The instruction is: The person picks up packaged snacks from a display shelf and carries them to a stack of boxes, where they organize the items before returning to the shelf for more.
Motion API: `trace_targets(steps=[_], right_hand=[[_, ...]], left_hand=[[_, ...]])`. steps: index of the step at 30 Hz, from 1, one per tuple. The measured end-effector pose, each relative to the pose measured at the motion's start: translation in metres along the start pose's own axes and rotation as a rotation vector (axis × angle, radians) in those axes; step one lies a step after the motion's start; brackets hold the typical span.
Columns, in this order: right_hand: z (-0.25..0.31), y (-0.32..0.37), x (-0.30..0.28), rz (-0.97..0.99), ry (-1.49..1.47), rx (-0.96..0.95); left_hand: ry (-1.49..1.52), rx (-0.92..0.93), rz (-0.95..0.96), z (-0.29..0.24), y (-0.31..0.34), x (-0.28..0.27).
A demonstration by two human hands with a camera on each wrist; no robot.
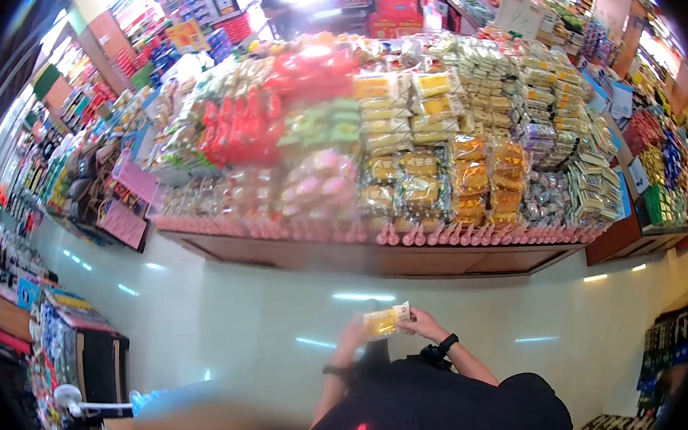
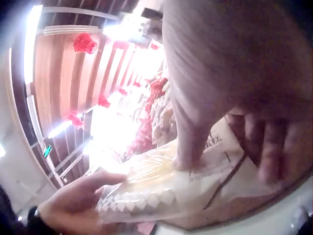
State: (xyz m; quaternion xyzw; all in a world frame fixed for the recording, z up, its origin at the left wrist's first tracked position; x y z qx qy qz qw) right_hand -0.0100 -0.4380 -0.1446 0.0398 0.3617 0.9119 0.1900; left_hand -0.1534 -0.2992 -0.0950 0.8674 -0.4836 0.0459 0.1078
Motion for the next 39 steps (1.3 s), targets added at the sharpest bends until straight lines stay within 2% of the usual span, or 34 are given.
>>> trace_targets(steps=[2, 4, 7, 8, 9, 15, 16, 18, 19, 20, 22, 23, 26, 28, 29, 32, 34, 37, 39], right_hand=[[0.020, -0.006, -0.025, -0.106, -0.033, -0.008], [0.042, -0.006, -0.054, -0.212, -0.060, -0.020], [0.062, -0.043, -0.097, -0.414, 0.142, -0.192], [0.068, -0.053, -0.107, -0.432, 0.149, -0.195], [0.083, -0.055, -0.117, -0.450, 0.154, -0.197], [0.150, -0.063, -0.173, -0.560, 0.161, -0.271], [0.155, -0.066, -0.180, -0.575, 0.181, -0.293], [0.152, -0.080, -0.204, -0.602, 0.102, -0.207], [0.159, -0.086, -0.216, -0.616, 0.063, -0.170], [0.171, -0.088, -0.227, -0.640, -0.002, -0.209], [0.203, -0.079, -0.249, -0.685, -0.125, -0.281], [0.215, -0.082, -0.265, -0.741, -0.024, -0.273], [0.276, -0.071, -0.298, -0.686, -0.225, -0.344], [0.313, -0.082, -0.329, -0.610, -0.260, -0.388], [0.334, -0.085, -0.349, -0.632, -0.207, -0.388], [0.407, -0.081, -0.408, -0.953, 0.179, -0.522], [0.451, -0.091, -0.440, -1.034, 0.192, -0.586], [0.511, -0.107, -0.467, -0.942, 0.137, -0.656], [0.530, -0.137, -0.482, -0.884, 0.131, -0.701]], left_hand=[[-0.036, 0.002, 0.102, 0.006, -0.040, 0.001], [-0.042, 0.027, 0.172, -0.015, -0.079, 0.009], [-0.117, -0.038, 0.201, -0.020, -0.135, 0.013], [-0.163, -0.077, 0.200, -0.018, -0.153, 0.008], [-0.233, 0.027, 0.192, -0.030, -0.173, 0.005], [-0.220, -0.009, 0.234, -0.056, -0.250, 0.014], [-0.309, 0.027, 0.227, -0.065, -0.264, 0.015], [-0.495, 0.100, 0.209, -0.087, -0.295, 0.020], [-0.490, 0.199, 0.149, -0.104, -0.308, 0.025], [-0.462, 0.193, 0.139, -0.111, -0.322, 0.029], [-0.398, 0.178, 0.115, -0.128, -0.349, 0.041], [-0.430, 0.172, 0.084, -0.124, -0.372, 0.040], [-0.081, 0.134, 0.036, -0.193, -0.393, 0.071], [-0.100, 0.188, 0.021, -0.214, -0.422, 0.074], [-0.108, 0.224, 0.020, -0.226, -0.441, 0.078], [-0.141, 0.294, -0.004, -0.262, -0.494, 0.088], [-0.118, 0.380, -0.013, -0.282, -0.534, 0.094], [-0.225, 0.427, -0.048, -0.313, -0.588, 0.090], [-0.264, 0.430, -0.098, -0.323, -0.612, 0.094]])
Point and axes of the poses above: each hand's wrist, its own y-axis away from the middle knuckle, its own x-axis out of the palm, z = x × y, the point moved 10 cm from there along -y, towards the middle knuckle, and after that the axes turned 14 degrees about x, right-handed, at the moved point
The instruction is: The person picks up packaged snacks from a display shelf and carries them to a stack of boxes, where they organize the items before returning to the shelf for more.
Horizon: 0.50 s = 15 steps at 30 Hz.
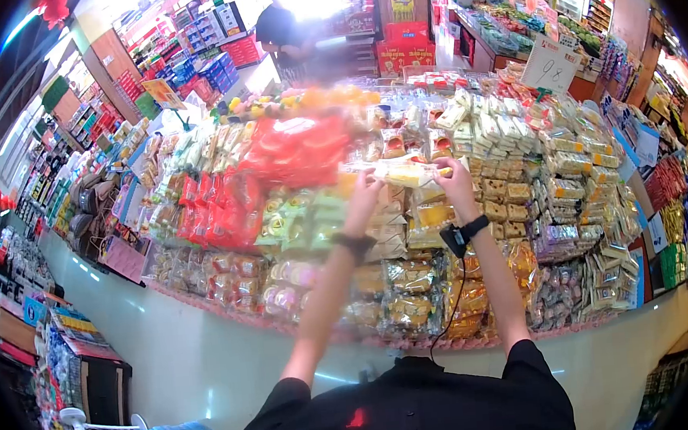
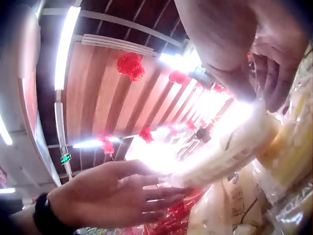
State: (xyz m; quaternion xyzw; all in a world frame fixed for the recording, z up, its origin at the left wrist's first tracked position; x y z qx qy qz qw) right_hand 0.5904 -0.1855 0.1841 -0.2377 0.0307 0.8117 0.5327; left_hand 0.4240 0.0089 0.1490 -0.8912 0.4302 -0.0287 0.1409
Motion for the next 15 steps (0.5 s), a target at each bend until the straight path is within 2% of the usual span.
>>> trace_targets(steps=[3, 7, 9, 10, 11, 13, 15], right_hand=[[-0.004, -0.013, 0.010, -0.001, -0.011, -0.009], [0.021, 0.005, -0.005, -0.058, 0.002, -0.071], [0.025, -0.001, -0.007, -0.096, 0.061, -0.133], [0.018, -0.009, -0.004, -0.159, 0.067, -0.235], [0.013, -0.016, 0.002, -0.099, 0.096, -0.183], [0.013, -0.018, 0.005, -0.105, 0.076, -0.220], [0.002, -0.020, 0.004, -0.053, 0.072, -0.164]], left_hand=[[-0.087, 0.035, -0.046, 0.011, -0.020, 0.003], [0.042, -0.033, -0.074, 0.025, -0.011, 0.003], [0.031, -0.015, -0.086, 0.040, -0.017, 0.003], [0.031, -0.017, -0.112, 0.050, -0.022, 0.003], [0.030, -0.017, -0.139, 0.062, -0.023, 0.006], [-0.015, 0.011, -0.145, 0.052, -0.038, 0.001], [-0.087, 0.024, -0.113, 0.036, -0.031, 0.010]])
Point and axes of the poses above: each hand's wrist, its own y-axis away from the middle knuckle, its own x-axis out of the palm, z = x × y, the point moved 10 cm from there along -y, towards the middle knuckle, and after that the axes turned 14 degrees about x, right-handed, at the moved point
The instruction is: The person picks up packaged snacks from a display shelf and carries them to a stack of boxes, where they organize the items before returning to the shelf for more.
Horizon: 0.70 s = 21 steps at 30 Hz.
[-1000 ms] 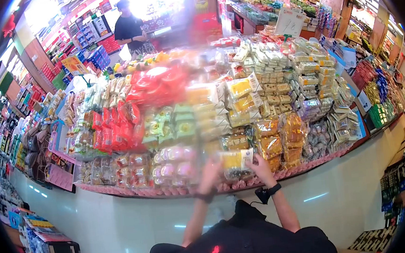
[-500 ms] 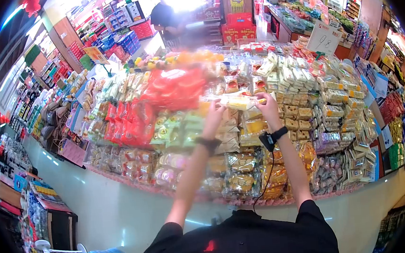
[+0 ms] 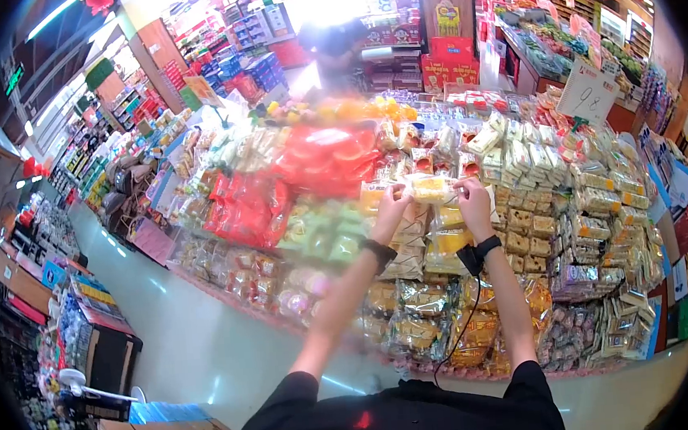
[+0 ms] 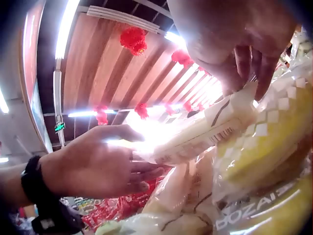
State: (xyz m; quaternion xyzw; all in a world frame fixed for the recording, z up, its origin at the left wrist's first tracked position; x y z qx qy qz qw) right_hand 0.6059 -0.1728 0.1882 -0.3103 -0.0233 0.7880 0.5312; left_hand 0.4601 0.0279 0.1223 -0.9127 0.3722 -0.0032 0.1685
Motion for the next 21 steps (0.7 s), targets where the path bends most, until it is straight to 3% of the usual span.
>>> trace_targets(steps=[4, 5, 8, 9, 12, 13, 16, 18, 20, 21], right_hand=[[-0.017, -0.012, 0.007, 0.049, -0.067, 0.091], [-0.029, -0.013, 0.001, 0.061, -0.077, 0.148], [-0.011, 0.000, -0.015, 0.018, 0.156, -0.039], [-0.005, 0.004, -0.020, 0.042, 0.144, -0.038], [0.030, 0.027, -0.046, -0.064, 0.194, -0.133], [0.036, 0.039, -0.053, -0.104, 0.204, -0.161], [0.050, 0.079, -0.056, 0.083, -0.026, 0.070], [0.060, 0.117, -0.049, 0.120, -0.060, 0.055], [0.079, 0.160, -0.033, 0.245, -0.181, 0.094], [0.081, 0.181, -0.023, 0.309, -0.184, 0.116]], left_hand=[[-0.187, 0.213, 0.075, -0.048, -0.003, 0.009], [-0.222, 0.088, 0.105, -0.037, -0.005, 0.013], [0.051, 0.110, 0.029, -0.002, -0.011, 0.022], [0.032, 0.082, 0.037, -0.040, 0.009, 0.015], [-0.218, 0.134, -0.049, -0.060, 0.051, -0.014], [-0.091, 0.109, 0.022, -0.065, 0.068, -0.014], [-0.157, 0.146, 0.155, -0.055, 0.126, -0.026], [0.127, 0.018, 0.204, -0.037, 0.179, -0.033], [0.236, -0.120, 0.233, -0.020, 0.230, -0.050], [0.215, -0.104, 0.242, -0.018, 0.252, -0.064]])
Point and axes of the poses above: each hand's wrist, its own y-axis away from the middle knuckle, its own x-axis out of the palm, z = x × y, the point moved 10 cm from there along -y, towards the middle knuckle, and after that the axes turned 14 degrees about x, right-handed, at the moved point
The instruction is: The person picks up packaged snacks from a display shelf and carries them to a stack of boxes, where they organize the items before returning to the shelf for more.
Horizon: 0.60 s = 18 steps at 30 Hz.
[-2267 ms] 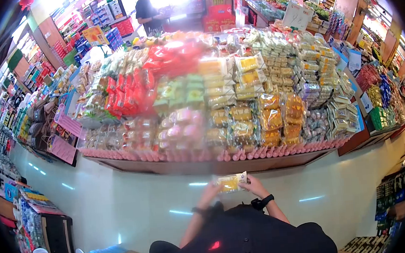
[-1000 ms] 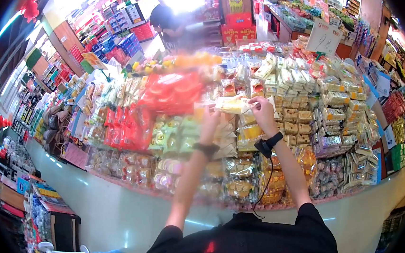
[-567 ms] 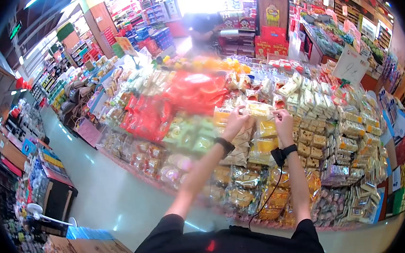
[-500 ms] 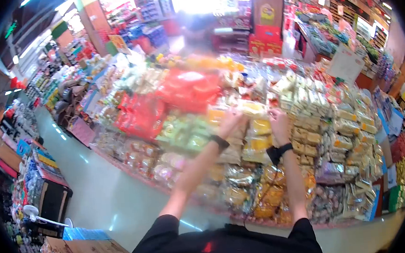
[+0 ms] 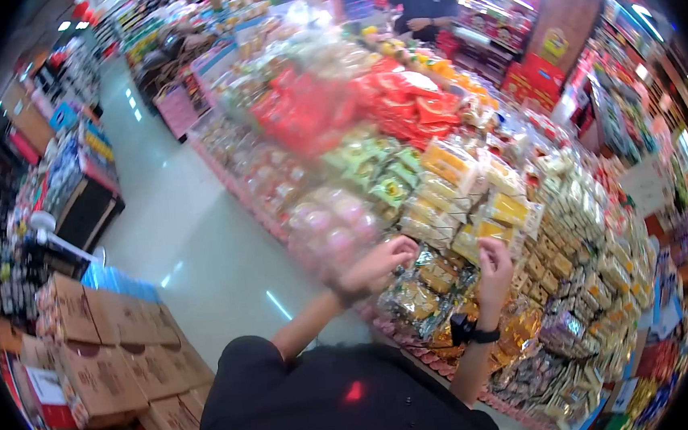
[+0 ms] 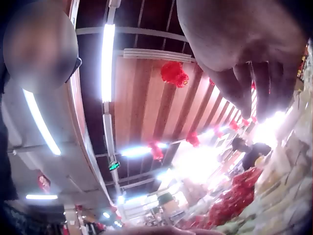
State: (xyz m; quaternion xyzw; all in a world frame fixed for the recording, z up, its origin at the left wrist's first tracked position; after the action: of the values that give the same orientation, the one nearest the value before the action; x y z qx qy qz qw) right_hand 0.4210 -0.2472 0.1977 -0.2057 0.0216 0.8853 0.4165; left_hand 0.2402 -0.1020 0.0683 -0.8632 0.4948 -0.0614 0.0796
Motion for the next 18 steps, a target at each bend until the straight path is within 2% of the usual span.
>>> trace_targets(steps=[1, 3, 6, 9, 12, 16, 18], right_hand=[[0.000, 0.012, 0.017, 0.058, -0.006, 0.018], [-0.001, 0.037, 0.057, 0.204, -0.081, 0.078], [-0.011, 0.074, 0.118, 0.418, -0.117, 0.151], [-0.021, 0.114, 0.180, 0.608, -0.087, 0.184], [0.005, 0.158, 0.222, 0.763, -0.062, 0.413], [0.034, 0.199, 0.289, 0.990, 0.031, 0.333], [0.031, 0.213, 0.330, 1.086, 0.033, 0.137]], left_hand=[[0.059, 0.033, -0.037, 0.008, 0.025, -0.009], [-0.172, 0.094, -0.191, 0.017, 0.080, -0.044], [0.101, -0.153, -0.356, 0.044, 0.175, -0.081], [0.044, -0.308, -0.633, 0.026, 0.271, -0.115], [0.067, -0.377, -0.849, 0.043, 0.358, -0.139], [0.025, -0.341, -1.020, 0.045, 0.437, -0.154], [0.060, -0.166, -1.112, 0.024, 0.457, -0.154]])
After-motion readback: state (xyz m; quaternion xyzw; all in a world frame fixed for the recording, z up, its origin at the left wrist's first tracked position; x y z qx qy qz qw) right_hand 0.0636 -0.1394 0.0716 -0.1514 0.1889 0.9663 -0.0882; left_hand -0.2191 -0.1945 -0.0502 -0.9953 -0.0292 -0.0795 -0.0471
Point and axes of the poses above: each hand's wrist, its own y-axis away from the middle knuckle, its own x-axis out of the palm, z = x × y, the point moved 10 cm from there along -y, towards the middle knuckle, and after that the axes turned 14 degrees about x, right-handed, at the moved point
